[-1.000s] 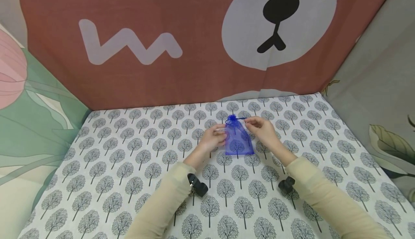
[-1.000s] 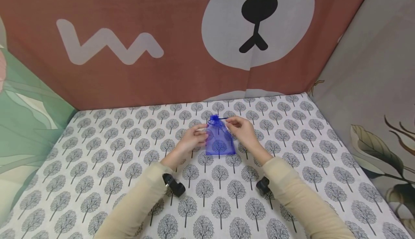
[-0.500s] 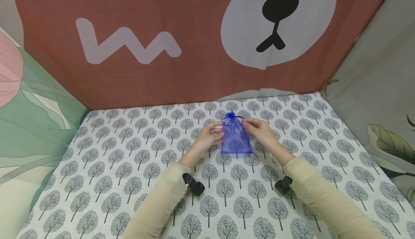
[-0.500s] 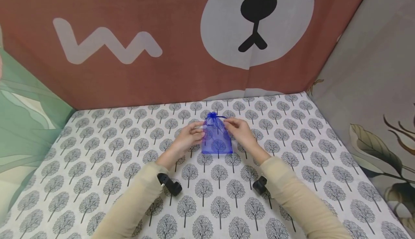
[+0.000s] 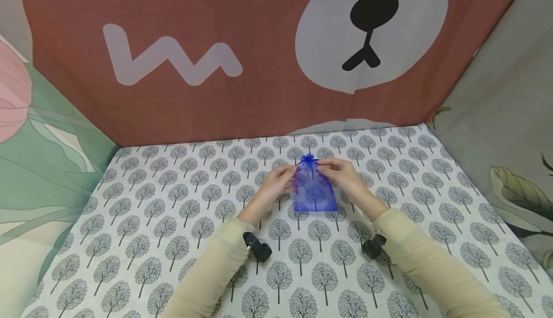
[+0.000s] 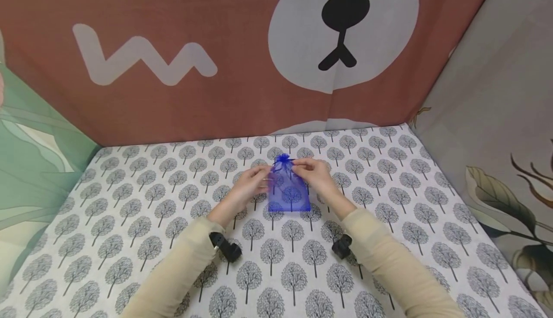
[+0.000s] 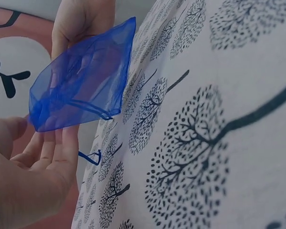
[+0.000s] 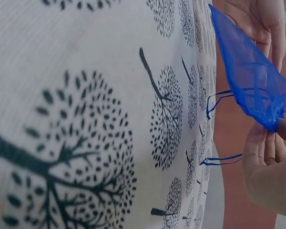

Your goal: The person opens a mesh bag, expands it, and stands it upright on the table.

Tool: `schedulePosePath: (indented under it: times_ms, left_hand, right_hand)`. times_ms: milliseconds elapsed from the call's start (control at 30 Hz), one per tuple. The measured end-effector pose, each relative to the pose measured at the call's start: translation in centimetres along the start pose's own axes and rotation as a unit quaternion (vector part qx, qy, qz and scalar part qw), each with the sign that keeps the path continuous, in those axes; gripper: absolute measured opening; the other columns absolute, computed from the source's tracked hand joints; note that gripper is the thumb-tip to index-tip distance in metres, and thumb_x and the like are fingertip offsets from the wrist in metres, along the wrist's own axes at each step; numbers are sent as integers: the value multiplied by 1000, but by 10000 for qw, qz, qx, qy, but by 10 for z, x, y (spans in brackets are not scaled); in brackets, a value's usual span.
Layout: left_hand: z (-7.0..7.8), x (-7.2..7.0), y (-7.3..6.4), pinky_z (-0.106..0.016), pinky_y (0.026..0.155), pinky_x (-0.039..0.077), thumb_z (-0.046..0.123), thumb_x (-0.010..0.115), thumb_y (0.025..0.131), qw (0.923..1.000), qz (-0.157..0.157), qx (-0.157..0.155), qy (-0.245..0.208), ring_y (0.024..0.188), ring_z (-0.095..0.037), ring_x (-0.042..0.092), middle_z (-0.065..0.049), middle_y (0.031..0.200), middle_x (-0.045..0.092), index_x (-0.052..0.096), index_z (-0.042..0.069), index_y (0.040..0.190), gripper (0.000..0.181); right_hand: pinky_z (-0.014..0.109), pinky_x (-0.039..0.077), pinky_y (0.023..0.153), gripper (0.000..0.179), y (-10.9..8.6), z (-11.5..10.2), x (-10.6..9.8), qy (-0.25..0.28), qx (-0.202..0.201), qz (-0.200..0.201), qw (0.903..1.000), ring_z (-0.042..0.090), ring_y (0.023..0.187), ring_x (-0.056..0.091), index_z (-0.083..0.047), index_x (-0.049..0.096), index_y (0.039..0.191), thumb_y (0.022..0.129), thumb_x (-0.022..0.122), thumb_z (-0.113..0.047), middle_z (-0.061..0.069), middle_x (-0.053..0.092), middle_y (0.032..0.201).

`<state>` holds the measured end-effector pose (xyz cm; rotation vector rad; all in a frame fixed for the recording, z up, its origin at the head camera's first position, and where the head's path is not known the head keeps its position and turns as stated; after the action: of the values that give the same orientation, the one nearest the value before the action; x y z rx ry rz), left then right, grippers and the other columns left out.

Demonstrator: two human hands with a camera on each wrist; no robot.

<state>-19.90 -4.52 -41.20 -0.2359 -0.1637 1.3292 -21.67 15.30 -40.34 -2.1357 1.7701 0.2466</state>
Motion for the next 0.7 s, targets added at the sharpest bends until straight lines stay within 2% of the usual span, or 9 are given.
schedulePosePath:
  times_ms: [133, 300, 367, 533, 700]
  left_hand:
    - [0, -1, 0, -36, 98, 53, 31, 49, 99, 10000, 56, -45, 45, 114, -33, 60, -20, 126, 60, 52, 2, 130, 43]
    - [-1, -1, 0, -37, 98, 53, 33, 53, 97, 9997, 206, -51, 81, 113, -32, 61, -19, 125, 61, 54, 3, 129, 44]
    - [-1, -1, 0, -37, 96, 54, 32, 54, 97, 9996, 278, 0, 88, 110, -31, 62, -20, 124, 61, 55, 2, 127, 43]
    - [-2, 0, 1, -33, 90, 56, 23, 56, 96, 9993, 370, 36, 62, 102, -25, 62, -20, 119, 62, 58, 2, 123, 34]
    - [-2, 1, 1, -32, 88, 57, 20, 58, 95, 9993, 357, 98, 80, 93, -15, 61, -16, 115, 63, 59, 4, 124, 33]
  right_hand:
    - [20, 55, 82, 36, -1, -2, 3, -17, -13, -38, 10000, 4, 86, 61, -1, 56, 126, 93, 59, -15, 19, 65, 118]
    - [30, 56, 87, 35, -5, -6, 8, -106, -94, -154, 9998, 24, 97, 65, 1, 56, 125, 94, 57, -14, 23, 63, 119]
    - [31, 56, 88, 35, -6, -6, 10, -63, -122, -205, 9997, 27, 99, 65, 2, 55, 125, 95, 56, -15, 24, 62, 120]
    - [24, 55, 86, 37, -6, -5, 13, 70, -122, -158, 9998, 10, 90, 62, 3, 55, 125, 97, 54, -21, 23, 62, 121]
    - [20, 54, 83, 37, -5, -4, 14, 189, -95, -100, 9997, 4, 85, 59, 3, 56, 124, 95, 57, -20, 18, 65, 115]
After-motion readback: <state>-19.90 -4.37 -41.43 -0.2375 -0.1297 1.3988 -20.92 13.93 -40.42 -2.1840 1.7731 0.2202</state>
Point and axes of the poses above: each hand's wrist, its own y-axis towards the middle knuckle, its own x-axis out of the palm, z = x × y, the point moved 1 cm from there along y, towards the middle knuckle
